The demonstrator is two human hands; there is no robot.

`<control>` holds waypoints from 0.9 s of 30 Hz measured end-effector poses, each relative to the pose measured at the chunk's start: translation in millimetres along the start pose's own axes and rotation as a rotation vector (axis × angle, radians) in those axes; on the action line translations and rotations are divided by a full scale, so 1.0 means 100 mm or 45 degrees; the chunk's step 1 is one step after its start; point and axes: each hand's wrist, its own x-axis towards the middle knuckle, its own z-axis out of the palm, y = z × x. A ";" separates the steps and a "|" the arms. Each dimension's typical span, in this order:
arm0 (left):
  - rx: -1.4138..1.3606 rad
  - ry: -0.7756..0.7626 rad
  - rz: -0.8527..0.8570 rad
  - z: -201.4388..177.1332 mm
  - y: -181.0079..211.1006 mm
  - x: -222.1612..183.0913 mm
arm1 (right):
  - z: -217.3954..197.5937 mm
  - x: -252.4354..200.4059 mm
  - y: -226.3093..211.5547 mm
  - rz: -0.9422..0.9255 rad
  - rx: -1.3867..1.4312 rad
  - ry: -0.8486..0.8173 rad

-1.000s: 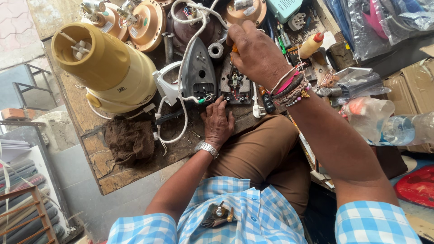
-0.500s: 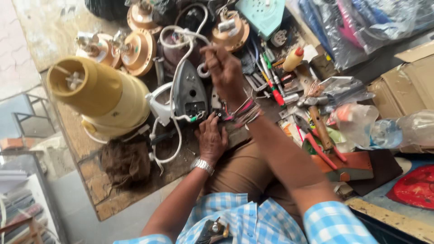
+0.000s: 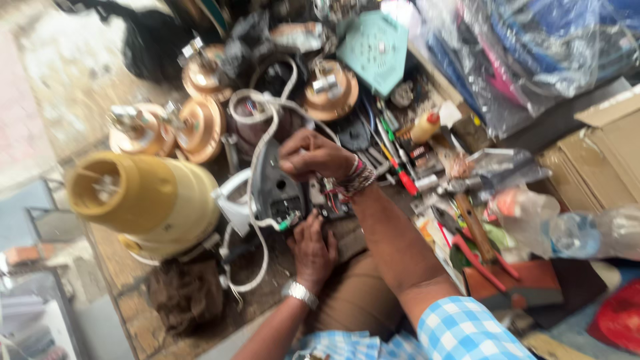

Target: The person repairs a disassembled electric iron by manipulating internal wires and components with a screwdriver. They adjust connections within the iron's base and handle the power cord while seated at a cluttered workbench.

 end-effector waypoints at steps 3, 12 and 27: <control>0.017 -0.017 0.003 -0.03 -0.02 0.04 | 0.00 0.02 -0.05 0.088 0.261 -0.044; -0.018 -0.095 -0.075 0.07 -0.09 -0.05 | 0.74 0.24 0.32 -0.708 -1.032 1.662; -0.015 -0.089 -0.054 0.10 -0.12 -0.02 | 0.80 0.26 0.15 -0.802 -0.734 1.447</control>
